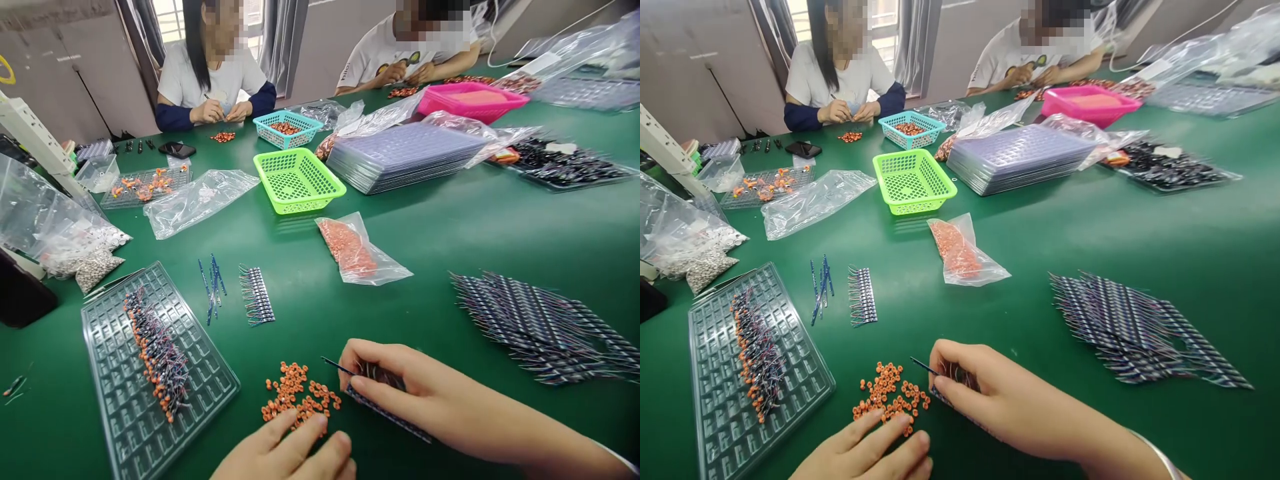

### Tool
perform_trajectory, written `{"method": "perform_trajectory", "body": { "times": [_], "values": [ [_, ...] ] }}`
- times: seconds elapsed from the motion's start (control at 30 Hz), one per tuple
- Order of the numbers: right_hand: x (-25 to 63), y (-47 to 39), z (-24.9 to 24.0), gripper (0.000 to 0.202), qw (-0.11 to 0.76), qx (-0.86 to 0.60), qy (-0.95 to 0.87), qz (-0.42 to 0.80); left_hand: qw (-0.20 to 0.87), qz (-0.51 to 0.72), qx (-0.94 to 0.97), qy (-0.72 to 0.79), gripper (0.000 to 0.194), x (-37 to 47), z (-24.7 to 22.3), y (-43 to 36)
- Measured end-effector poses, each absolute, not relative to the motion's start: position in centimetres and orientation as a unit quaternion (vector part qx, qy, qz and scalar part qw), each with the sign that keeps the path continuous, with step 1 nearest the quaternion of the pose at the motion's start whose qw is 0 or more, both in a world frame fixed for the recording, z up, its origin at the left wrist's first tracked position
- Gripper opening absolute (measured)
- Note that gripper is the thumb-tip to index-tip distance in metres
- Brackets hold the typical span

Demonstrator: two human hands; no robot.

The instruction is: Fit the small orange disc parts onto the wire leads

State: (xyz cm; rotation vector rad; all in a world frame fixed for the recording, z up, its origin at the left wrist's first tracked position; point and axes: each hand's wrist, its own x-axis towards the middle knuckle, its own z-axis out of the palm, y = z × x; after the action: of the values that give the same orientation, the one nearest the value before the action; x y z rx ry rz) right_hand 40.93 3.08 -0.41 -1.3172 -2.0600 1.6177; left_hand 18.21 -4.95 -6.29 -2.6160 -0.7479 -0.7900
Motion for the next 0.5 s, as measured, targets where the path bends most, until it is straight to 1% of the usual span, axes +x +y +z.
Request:
{"method": "perform_trajectory", "body": {
  "times": [0.1, 0.17, 0.27, 0.4, 0.5],
  "values": [
    [41.1, 3.3, -0.7, 0.029, 0.088, -0.433, -0.682, 0.583, 0.137, -0.229, -0.935, -0.234, 0.032, 18.2, -6.6, -4.3],
    [40.8, 3.2, -1.0, 0.031, 0.103, -0.427, -0.671, 0.597, 0.123, -0.205, -0.943, -0.230, 0.039, 17.6, -6.1, -4.0],
    [39.9, 2.9, -1.4, 0.032, 0.134, -0.417, -0.661, 0.610, 0.101, -0.162, -0.948, -0.253, 0.034, 16.2, -4.7, -3.8],
    [39.3, 2.6, -1.4, 0.034, 0.154, -0.412, -0.646, 0.624, 0.099, -0.119, -0.947, -0.283, 0.033, 14.7, -2.6, -3.8],
    [39.7, 2.9, -1.3, 0.036, 0.161, -0.425, -0.620, 0.639, 0.105, -0.137, -0.948, -0.269, 0.032, 14.9, -2.1, -3.9]
  ]
}}
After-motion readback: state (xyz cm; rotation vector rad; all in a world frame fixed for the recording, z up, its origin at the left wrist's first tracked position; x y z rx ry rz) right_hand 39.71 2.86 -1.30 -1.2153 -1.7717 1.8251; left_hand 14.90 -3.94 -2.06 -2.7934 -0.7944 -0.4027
